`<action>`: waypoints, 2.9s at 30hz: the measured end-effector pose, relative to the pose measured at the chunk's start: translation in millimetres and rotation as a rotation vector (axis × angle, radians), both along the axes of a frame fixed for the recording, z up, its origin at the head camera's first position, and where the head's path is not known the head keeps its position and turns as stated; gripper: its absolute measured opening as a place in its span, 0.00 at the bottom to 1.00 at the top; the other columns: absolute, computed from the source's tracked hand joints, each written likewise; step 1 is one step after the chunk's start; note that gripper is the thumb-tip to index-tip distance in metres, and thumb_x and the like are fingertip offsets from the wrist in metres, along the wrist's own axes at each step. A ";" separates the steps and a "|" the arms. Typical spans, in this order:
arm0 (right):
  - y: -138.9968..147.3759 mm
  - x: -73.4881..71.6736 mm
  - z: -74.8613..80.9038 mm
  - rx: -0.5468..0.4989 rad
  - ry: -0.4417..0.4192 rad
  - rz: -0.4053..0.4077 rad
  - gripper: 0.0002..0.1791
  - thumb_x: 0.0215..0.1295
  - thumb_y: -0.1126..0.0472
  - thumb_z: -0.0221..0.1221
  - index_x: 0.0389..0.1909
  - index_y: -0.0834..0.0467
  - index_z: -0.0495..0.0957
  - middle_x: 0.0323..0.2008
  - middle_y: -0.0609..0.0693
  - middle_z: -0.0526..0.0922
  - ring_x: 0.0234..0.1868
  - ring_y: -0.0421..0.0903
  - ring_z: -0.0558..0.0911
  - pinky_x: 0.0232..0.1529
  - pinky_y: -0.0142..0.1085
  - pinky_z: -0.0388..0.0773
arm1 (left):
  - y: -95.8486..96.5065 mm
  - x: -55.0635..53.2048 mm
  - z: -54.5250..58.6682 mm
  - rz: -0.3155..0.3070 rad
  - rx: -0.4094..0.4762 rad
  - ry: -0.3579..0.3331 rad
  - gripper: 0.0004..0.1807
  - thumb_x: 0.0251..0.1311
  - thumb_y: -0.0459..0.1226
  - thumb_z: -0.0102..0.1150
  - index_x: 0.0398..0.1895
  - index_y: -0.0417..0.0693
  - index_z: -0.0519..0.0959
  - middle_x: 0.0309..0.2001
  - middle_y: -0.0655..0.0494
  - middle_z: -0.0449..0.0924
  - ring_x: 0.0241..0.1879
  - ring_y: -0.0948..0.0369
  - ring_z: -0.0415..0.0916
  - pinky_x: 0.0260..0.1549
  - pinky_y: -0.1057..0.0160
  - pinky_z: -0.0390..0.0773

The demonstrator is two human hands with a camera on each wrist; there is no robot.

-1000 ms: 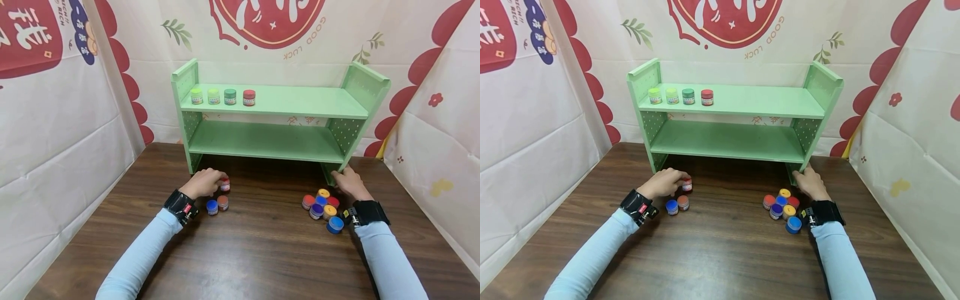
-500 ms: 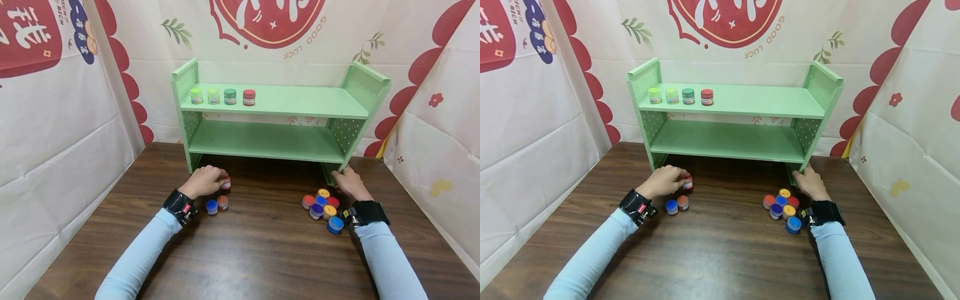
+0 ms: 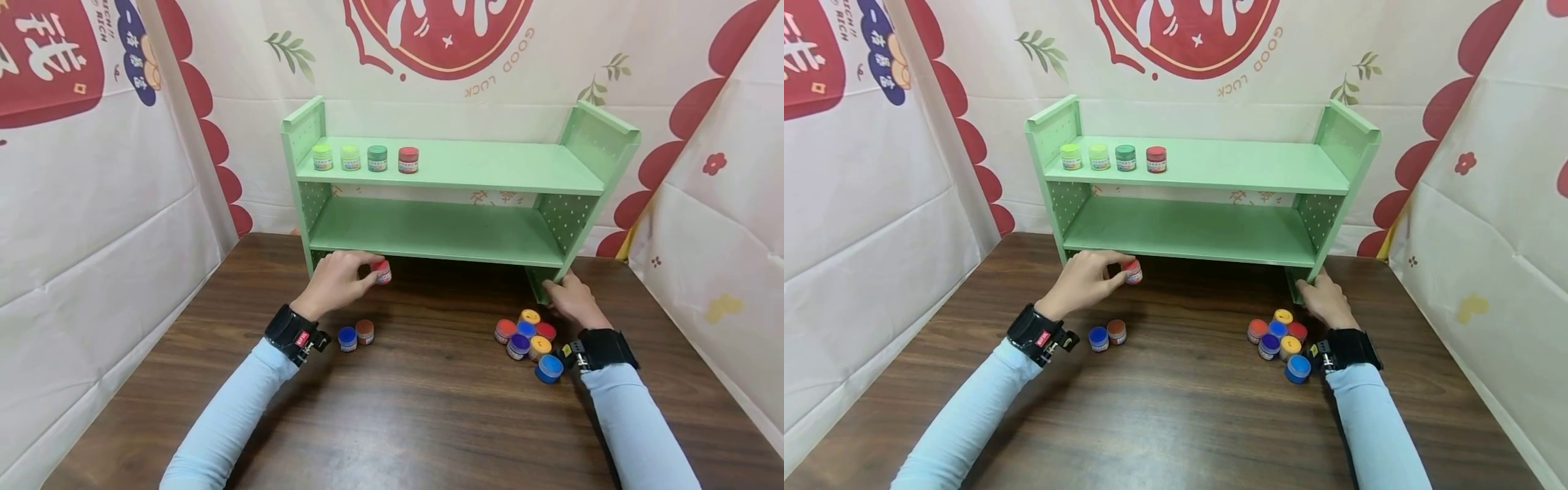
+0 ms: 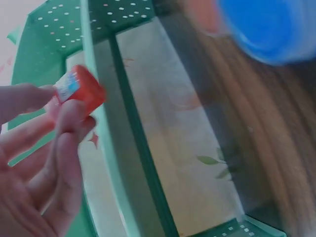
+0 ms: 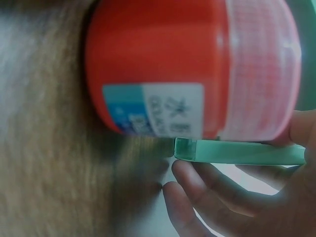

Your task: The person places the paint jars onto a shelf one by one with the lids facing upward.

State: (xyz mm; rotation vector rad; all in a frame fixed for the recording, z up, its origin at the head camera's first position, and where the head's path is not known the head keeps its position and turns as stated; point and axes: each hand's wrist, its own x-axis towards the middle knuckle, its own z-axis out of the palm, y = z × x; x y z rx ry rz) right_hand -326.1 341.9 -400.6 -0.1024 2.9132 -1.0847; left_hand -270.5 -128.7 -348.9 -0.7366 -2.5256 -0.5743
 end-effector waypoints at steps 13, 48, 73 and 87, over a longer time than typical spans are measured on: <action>-2.4 2.5 0.3 0.005 0.023 -0.006 0.30 0.80 0.48 0.41 0.70 0.67 0.57 0.38 0.68 0.82 0.29 0.53 0.84 0.31 0.44 0.84 | 23.6 -17.1 70.0 -0.116 0.165 0.232 0.16 0.67 0.43 0.67 0.53 0.46 0.87 0.46 0.52 0.90 0.19 0.65 0.75 0.24 0.65 0.71; -1.2 2.3 -0.2 -0.006 0.017 -0.012 0.34 0.80 0.47 0.40 0.76 0.65 0.52 0.45 0.71 0.80 0.34 0.56 0.86 0.32 0.45 0.84 | 92.9 -71.4 148.6 0.079 -0.041 0.148 0.17 0.76 0.41 0.55 0.63 0.55 0.82 0.57 0.57 0.87 0.36 0.61 0.81 0.24 0.65 0.66; -1.0 1.7 -3.8 -0.004 0.033 -0.011 0.32 0.80 0.48 0.42 0.74 0.66 0.54 0.42 0.70 0.81 0.31 0.55 0.86 0.31 0.45 0.84 | 76.8 -49.4 116.6 -0.033 0.066 0.209 0.28 0.68 0.43 0.66 0.69 0.49 0.73 0.74 0.47 0.69 0.28 0.60 0.79 0.19 0.67 0.72; -0.9 1.5 -2.7 -0.004 0.025 -0.016 0.33 0.80 0.48 0.42 0.74 0.66 0.54 0.44 0.71 0.80 0.32 0.54 0.85 0.31 0.45 0.85 | 36.4 2.8 7.1 -0.228 0.411 0.154 0.13 0.68 0.36 0.66 0.54 0.44 0.83 0.54 0.50 0.81 0.20 0.67 0.79 0.23 0.69 0.79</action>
